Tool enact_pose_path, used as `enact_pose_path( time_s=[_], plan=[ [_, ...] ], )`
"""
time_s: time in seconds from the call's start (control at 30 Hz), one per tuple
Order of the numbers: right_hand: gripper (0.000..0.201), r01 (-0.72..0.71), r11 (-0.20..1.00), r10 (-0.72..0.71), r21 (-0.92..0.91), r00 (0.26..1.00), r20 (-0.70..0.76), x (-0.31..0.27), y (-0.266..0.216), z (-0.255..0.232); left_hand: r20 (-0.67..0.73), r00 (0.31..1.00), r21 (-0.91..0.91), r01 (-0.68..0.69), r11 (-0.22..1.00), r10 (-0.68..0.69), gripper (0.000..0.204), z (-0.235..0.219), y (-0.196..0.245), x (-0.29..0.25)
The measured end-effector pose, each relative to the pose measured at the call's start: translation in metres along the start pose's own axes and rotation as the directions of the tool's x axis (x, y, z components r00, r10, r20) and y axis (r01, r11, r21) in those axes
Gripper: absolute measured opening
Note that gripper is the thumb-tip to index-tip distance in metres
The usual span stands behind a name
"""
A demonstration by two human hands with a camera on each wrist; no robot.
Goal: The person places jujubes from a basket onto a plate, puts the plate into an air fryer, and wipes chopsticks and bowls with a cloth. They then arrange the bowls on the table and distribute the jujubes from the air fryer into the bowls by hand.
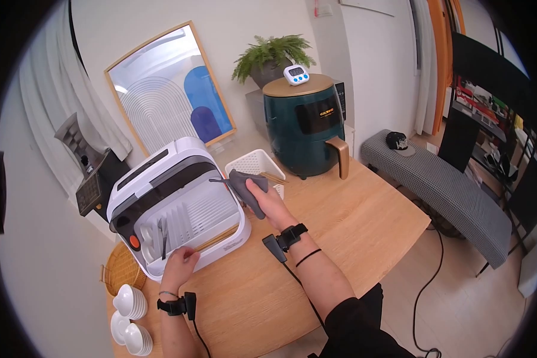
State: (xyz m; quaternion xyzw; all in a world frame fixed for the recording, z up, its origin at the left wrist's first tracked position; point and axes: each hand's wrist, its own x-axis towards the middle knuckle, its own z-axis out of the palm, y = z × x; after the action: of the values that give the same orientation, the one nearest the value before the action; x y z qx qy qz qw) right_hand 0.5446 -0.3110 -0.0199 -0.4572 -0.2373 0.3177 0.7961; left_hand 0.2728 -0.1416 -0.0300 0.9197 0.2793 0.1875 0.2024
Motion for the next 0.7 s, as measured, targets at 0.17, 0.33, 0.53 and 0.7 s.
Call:
enact_pose_path(
  time_s=[0.17,0.33,0.53,0.7],
  plan=[
    [0.051,0.070,0.993,-0.077,-0.095,0.995,-0.071,-0.002,-0.003,0.000,-0.042,0.999,0.018,-0.004,1.000,0.005,0.034,-0.002,0.001,-0.003],
    [0.041,0.201,0.974,-0.211,-0.102,0.973,-0.095,-0.007,-0.018,0.008,0.031,0.996,0.044,0.077,0.996,-0.079,0.034,-0.007,0.010,-0.003],
    [0.036,0.223,0.970,-0.222,0.093,0.975,-0.023,-0.022,-0.041,0.026,-0.008,1.000,0.171,-0.015,0.985,0.017,0.035,0.001,0.005,-0.003],
    [0.033,0.101,0.962,-0.116,0.253,0.992,0.043,-0.028,-0.052,0.027,-0.046,0.999,0.229,-0.014,0.973,0.025,0.037,0.005,0.004,-0.003]
  ],
)
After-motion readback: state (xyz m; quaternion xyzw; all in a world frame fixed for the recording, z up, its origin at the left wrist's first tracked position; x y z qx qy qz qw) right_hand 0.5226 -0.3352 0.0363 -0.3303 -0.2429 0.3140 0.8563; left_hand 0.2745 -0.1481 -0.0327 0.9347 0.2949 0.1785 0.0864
